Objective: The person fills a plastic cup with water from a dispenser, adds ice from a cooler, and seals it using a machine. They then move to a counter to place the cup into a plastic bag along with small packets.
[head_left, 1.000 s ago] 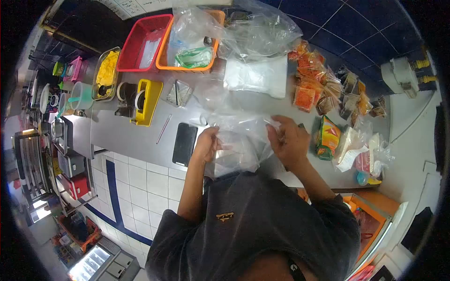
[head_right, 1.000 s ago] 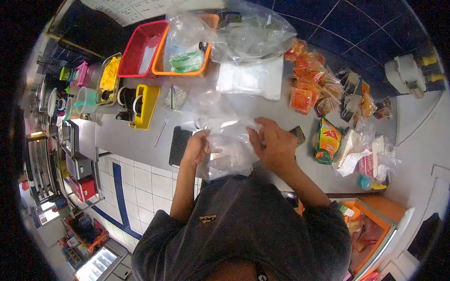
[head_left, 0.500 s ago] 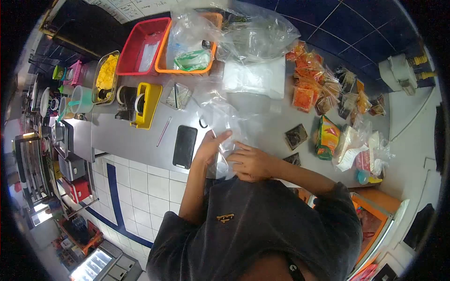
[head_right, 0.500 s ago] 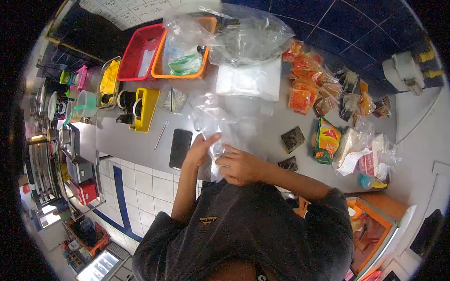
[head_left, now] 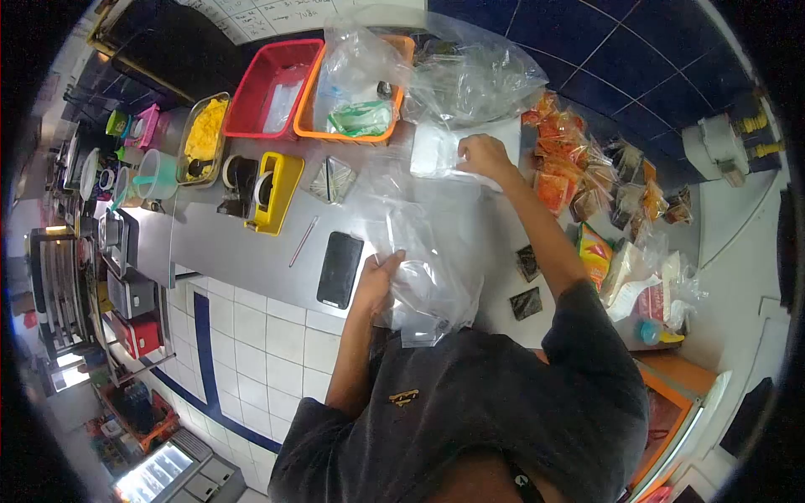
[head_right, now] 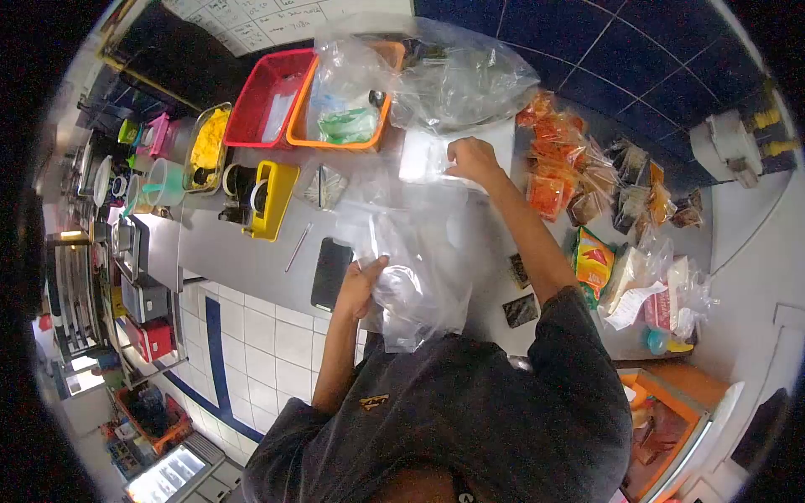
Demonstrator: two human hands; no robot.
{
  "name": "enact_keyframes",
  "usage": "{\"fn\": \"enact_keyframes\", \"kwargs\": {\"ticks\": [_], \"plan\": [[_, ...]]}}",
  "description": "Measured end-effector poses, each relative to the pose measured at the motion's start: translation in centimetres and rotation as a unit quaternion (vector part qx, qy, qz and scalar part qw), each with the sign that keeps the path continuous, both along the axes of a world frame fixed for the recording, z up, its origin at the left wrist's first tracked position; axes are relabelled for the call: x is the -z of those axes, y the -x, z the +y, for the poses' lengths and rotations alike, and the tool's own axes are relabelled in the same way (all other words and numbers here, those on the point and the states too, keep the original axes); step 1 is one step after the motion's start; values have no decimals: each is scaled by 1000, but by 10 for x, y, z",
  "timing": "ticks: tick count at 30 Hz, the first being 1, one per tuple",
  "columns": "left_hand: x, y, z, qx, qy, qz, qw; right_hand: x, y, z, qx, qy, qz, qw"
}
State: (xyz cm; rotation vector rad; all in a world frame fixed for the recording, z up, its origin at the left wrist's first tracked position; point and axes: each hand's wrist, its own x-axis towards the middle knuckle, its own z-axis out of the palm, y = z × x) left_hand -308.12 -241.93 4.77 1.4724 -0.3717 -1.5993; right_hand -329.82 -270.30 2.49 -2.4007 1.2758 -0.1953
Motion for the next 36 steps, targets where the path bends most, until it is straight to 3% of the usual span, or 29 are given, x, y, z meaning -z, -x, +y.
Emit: {"fn": "enact_keyframes", "kwargs": {"ticks": [8,10,11,13,14,16,17,19,20,22,23,24,25,26,29,30,32,34,36], "plan": [[-18,0,-6,-18,-12,13,1000,-3,-4,-3,-5,37,16,999],[-15,2,-6,-25,-4,39,999,-12,1,4,-9,178,-48,983],[-13,2,-6,-31,5,63,997,-21,2,12,-9,178,-47,983],[-14,1,-7,-27,0,75,997,-44,3,31,63,215,-161,961],[-15,2,-7,-22,-7,87,996,-58,3,39,63,215,-160,961],[-18,5,-10,-23,-16,110,994,-89,1,58,169,196,-344,903],[-18,7,-12,-26,-23,130,991,-107,-2,68,170,195,-342,903],[-12,10,-12,-16,-17,144,989,-142,-6,92,226,238,-446,833],[-9,11,-15,-8,-7,158,987,-153,-4,105,228,240,-446,832],[-7,13,-19,-12,-21,177,984,-171,1,138,64,302,-477,823],[-6,14,-22,-17,-34,195,980,-182,8,151,-89,219,-358,903],[-1,12,-22,-18,-37,195,980,-194,14,165,-237,123,-222,938],[8,8,-21,-23,-20,231,973,-209,-4,183,-335,116,-232,906],[19,4,-20,-27,-4,266,964,-215,-10,198,-369,56,-166,913],[42,-4,-27,-37,50,373,926,-156,-9,233,-388,30,-107,915],[6,10,-32,-72,24,306,949,-148,-6,237,-388,29,-107,915],[-5,14,-32,-97,27,318,943,-136,3,241,-341,-29,-10,940],[-19,15,-33,-122,31,331,935,-118,7,240,-327,-14,-49,944],[-36,15,-29,-57,23,326,943,-106,9,237,-311,1,-88,946]]}}
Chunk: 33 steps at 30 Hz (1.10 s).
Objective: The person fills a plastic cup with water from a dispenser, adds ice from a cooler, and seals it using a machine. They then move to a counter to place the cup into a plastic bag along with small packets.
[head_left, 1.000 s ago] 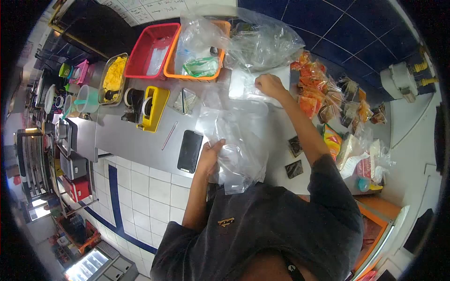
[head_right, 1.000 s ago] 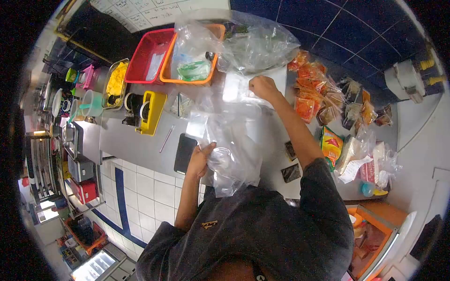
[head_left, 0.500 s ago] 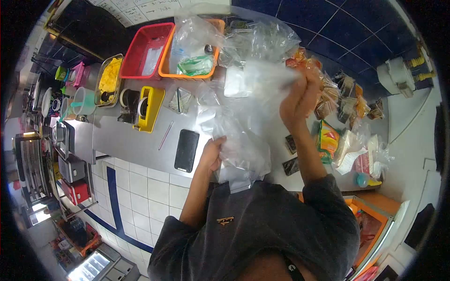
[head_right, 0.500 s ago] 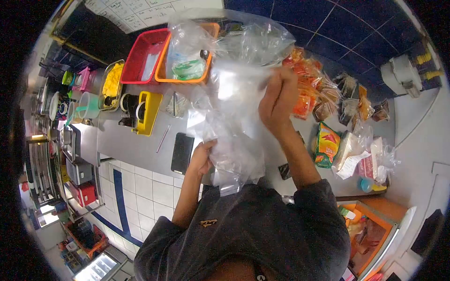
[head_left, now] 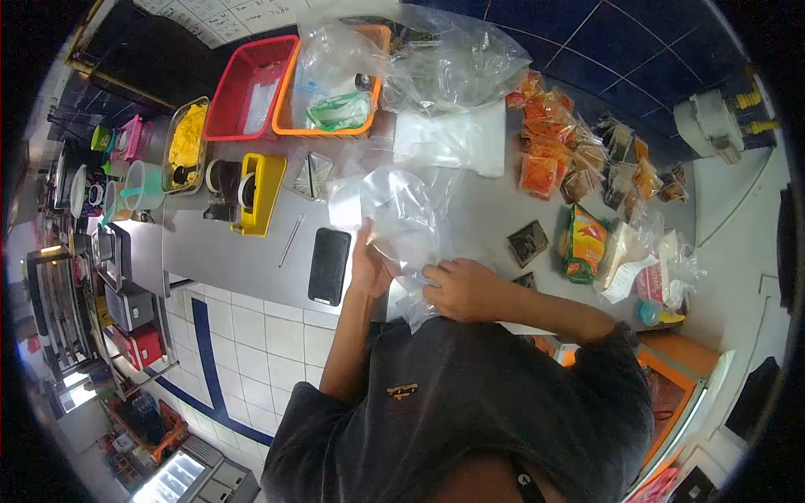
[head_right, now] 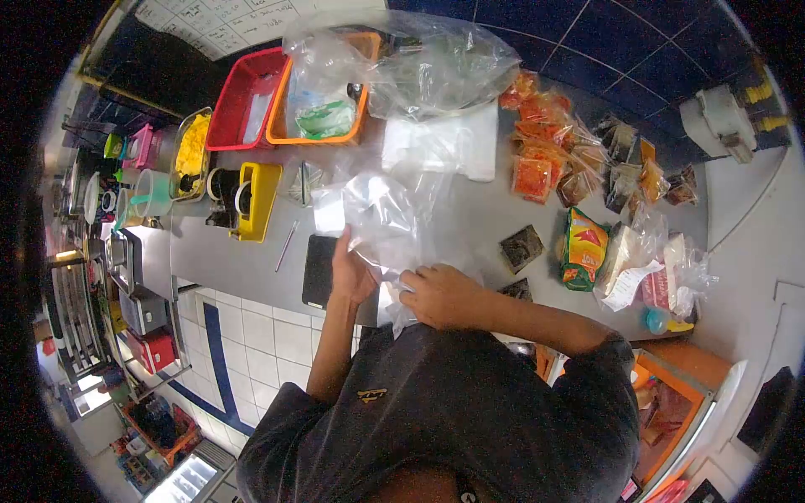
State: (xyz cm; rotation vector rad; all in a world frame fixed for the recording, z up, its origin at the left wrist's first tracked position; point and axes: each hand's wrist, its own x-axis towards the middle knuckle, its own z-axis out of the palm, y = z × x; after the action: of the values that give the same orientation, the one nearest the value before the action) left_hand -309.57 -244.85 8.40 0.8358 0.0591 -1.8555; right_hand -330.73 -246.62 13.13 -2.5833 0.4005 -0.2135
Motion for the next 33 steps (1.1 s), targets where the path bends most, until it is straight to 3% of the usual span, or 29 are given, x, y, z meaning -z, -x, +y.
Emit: {"fn": "enact_keyframes", "kwargs": {"ticks": [1,2,3,5,7,9,11,13,15,17,19,21,23,27,31,33], "plan": [[8,2,3,0,-2,-2,1000,4,0,-2,-8,6,-30,999],[19,6,4,71,20,-176,982,7,-2,-7,-16,13,-62,998],[29,9,5,139,41,-345,927,6,-3,-16,-15,13,-65,998],[28,11,4,136,-23,-349,927,2,-1,-46,33,-277,-15,960],[42,12,11,43,28,-330,943,29,3,-96,223,-106,-16,969],[25,12,24,29,5,-389,921,62,9,-145,324,174,-6,930],[-7,15,36,-74,33,-468,880,98,17,-175,302,200,28,932],[-36,21,42,-76,35,-443,892,115,21,-183,273,223,61,934],[-47,35,43,-179,-13,-301,937,121,18,-191,249,196,103,943],[-50,37,38,-153,-70,-266,949,97,16,-194,261,174,95,945],[-41,39,19,-39,-160,-153,974,65,13,-198,273,152,88,946],[1,52,-8,-4,-62,-258,964,39,11,-203,330,146,40,932],[30,61,-63,-57,-92,-145,983,20,11,-216,325,144,32,934],[99,94,-182,-172,-81,-64,980,-2,4,-237,328,148,23,933],[95,100,-253,-289,-62,-33,955,-11,-5,-229,299,155,60,940],[118,100,-276,-411,81,145,896,1,-5,-220,342,159,84,922]]}}
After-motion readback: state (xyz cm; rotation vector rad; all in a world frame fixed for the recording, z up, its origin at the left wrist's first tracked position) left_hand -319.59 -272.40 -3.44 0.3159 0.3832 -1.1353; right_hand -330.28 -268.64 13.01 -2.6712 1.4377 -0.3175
